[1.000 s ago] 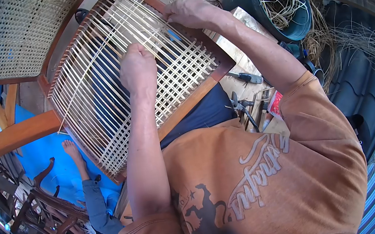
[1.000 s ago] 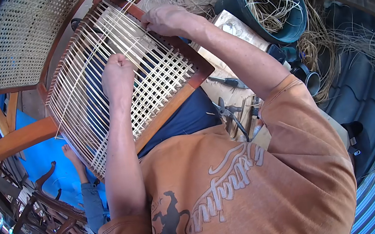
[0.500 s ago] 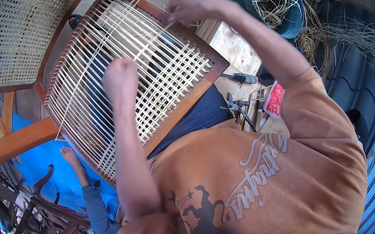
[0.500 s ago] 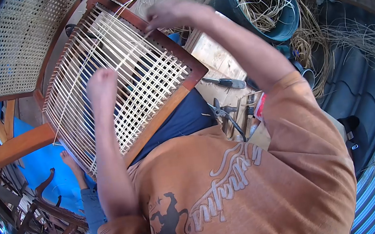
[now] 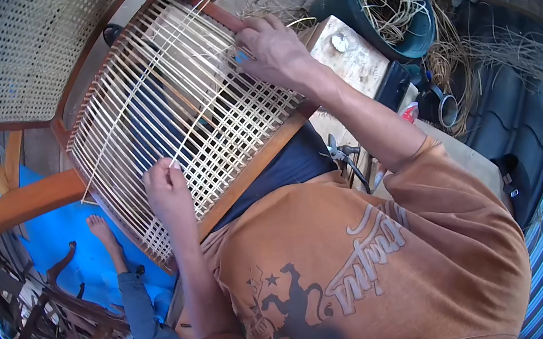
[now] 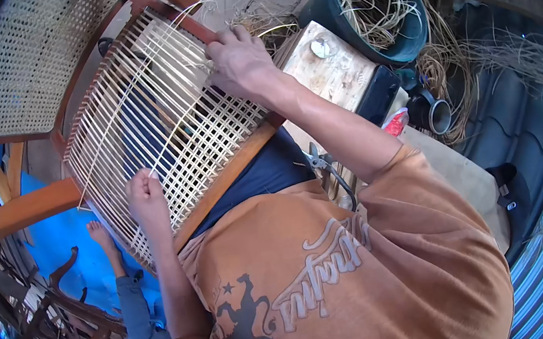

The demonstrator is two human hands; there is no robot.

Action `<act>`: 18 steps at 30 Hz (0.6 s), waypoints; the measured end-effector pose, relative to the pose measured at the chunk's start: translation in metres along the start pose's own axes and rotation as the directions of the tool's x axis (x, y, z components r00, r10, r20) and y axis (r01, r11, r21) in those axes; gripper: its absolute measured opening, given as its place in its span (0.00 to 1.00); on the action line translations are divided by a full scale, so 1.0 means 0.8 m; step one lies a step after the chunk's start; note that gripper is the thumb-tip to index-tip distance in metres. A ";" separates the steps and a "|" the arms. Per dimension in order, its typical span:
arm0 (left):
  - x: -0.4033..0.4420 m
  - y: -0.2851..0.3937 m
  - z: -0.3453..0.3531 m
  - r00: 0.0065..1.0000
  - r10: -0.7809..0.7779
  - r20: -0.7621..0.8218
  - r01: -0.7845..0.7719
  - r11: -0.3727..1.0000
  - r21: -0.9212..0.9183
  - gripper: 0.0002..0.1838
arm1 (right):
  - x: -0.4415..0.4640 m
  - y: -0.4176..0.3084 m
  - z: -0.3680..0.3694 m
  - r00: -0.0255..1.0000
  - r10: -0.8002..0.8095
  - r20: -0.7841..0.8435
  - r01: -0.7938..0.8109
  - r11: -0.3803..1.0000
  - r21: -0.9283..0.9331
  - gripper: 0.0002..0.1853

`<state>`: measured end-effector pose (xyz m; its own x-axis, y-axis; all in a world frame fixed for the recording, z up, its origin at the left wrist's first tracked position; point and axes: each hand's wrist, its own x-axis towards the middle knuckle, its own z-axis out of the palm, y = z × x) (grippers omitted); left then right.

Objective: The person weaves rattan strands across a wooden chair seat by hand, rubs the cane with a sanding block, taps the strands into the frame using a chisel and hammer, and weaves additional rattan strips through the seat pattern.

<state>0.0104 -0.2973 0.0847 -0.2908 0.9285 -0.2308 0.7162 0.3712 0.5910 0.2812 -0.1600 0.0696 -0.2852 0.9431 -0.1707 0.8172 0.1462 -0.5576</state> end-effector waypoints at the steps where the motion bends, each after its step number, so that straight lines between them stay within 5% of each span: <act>1: -0.006 0.001 0.007 0.999 0.029 -0.031 -0.030 0.999 -0.033 0.08 | -0.008 0.011 0.003 0.996 -0.002 -0.092 0.003 1.000 0.014 0.19; 3: -0.013 0.011 0.008 1.000 -0.020 0.008 0.020 0.997 -0.075 0.16 | -0.024 0.023 -0.006 0.978 0.042 -0.204 -0.031 0.998 0.059 0.17; 9: 0.016 0.061 -0.001 0.924 0.368 -0.100 -0.345 0.919 0.193 0.23 | -0.099 0.040 -0.034 0.913 0.191 -0.359 -0.118 0.969 0.216 0.12; 11: 0.026 0.074 0.003 0.908 0.413 -0.077 -0.399 0.905 0.146 0.18 | -0.146 0.061 -0.042 0.841 0.422 -0.337 -0.273 0.871 0.408 0.13; 13: 0.034 0.078 0.012 0.895 0.438 -0.082 -0.439 0.898 0.008 0.16 | -0.190 0.080 -0.060 0.785 0.591 -0.185 -0.487 0.774 0.405 0.13; 18: 0.043 0.083 0.040 0.872 0.479 0.104 -0.481 0.877 0.002 0.13 | -0.272 0.125 0.017 0.854 0.511 -0.097 -0.519 0.848 -0.106 0.19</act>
<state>0.0683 -0.2404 0.0917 0.1555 0.9878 0.0009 0.7693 -0.1217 0.6273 0.4182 -0.3542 0.0401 0.2223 0.9093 -0.3517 0.8944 -0.3338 -0.2978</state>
